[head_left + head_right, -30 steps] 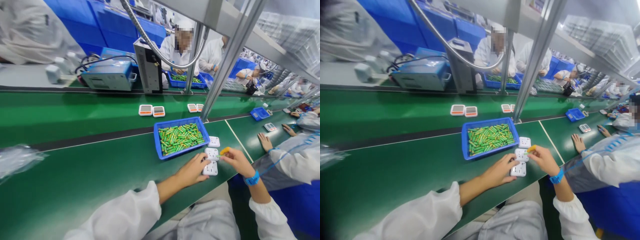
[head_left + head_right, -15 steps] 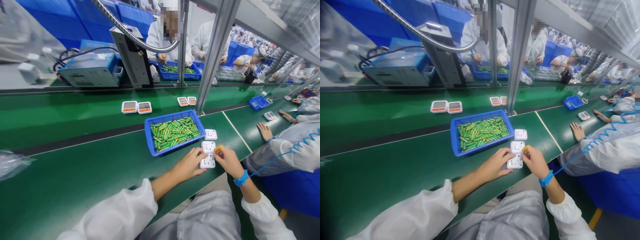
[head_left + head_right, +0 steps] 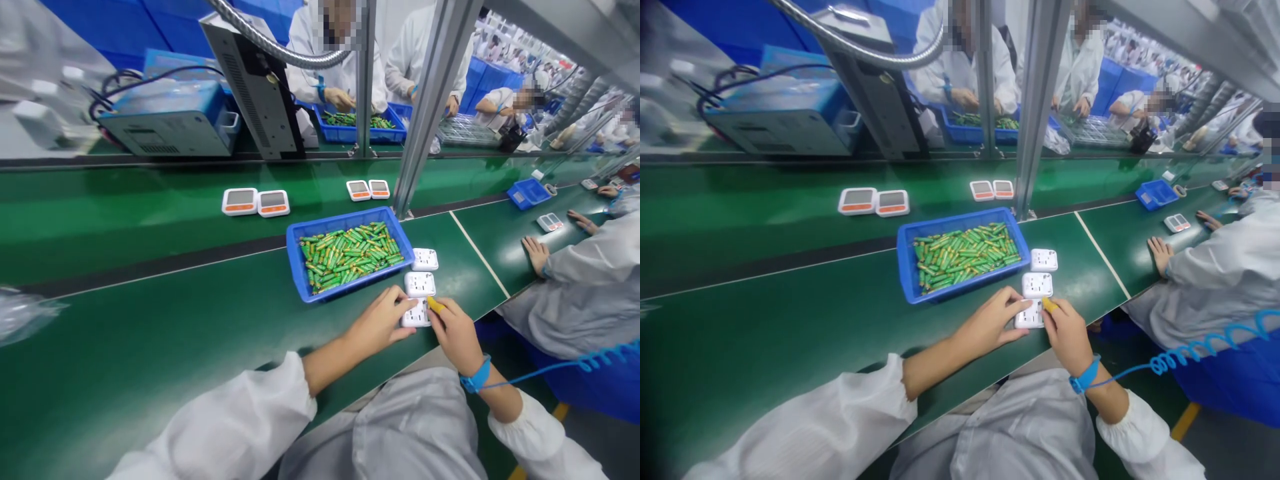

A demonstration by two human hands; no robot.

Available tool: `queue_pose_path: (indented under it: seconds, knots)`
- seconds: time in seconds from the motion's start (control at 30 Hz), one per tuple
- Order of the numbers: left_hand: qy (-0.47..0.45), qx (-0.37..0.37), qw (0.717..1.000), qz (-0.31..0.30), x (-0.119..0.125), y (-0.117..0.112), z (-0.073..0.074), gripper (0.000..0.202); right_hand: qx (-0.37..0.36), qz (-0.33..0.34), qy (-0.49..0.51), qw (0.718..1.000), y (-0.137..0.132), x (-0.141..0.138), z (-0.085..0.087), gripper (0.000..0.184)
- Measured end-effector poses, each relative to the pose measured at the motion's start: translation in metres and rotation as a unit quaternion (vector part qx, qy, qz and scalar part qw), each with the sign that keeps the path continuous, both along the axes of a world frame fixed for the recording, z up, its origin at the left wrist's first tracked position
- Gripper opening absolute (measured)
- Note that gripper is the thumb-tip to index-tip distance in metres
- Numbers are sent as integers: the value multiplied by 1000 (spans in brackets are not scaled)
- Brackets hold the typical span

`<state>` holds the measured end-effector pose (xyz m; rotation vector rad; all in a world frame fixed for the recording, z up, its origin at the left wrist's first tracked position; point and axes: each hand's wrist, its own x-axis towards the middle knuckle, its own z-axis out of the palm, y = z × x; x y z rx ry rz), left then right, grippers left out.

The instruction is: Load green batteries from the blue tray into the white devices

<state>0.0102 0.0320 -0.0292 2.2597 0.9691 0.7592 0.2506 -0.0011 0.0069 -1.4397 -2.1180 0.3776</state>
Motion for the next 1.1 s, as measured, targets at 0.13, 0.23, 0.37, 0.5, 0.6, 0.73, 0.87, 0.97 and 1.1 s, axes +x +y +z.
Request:
queue_pose_path:
  seconds: [0.13,0.23,0.37,0.5,0.6,0.73,0.87,0.97,1.1]
  knots:
    - [3,5,1000,1,0,0,-1,62,2,-7,-17,1000,-16,-5,-1,32]
    - [0,6,1000,-1,-1,0,0,59,-1,-13,-6,1000,-22,-8,5,32]
    - [0,8,1000,-1,-2,0,7,57,-10,2,21,1000,-3,-4,20,29]
    - [15,4,1000,-4,-1,2,9,60,-9,80,-9,997,55,-21,36,28]
    - [30,7,1000,-5,0,4,6,63,-5,154,-94,984,110,-65,46,25]
    - [26,18,999,-8,0,6,3,60,-44,162,-255,952,163,-133,59,17]
    - [38,36,999,-2,1,4,4,64,-83,161,-314,932,182,-162,72,12]
    - [40,39,998,-3,3,3,2,66,-75,159,-250,952,177,-151,82,7]
    - [19,25,999,-6,5,4,-4,68,-1,135,-50,990,141,-96,94,13]
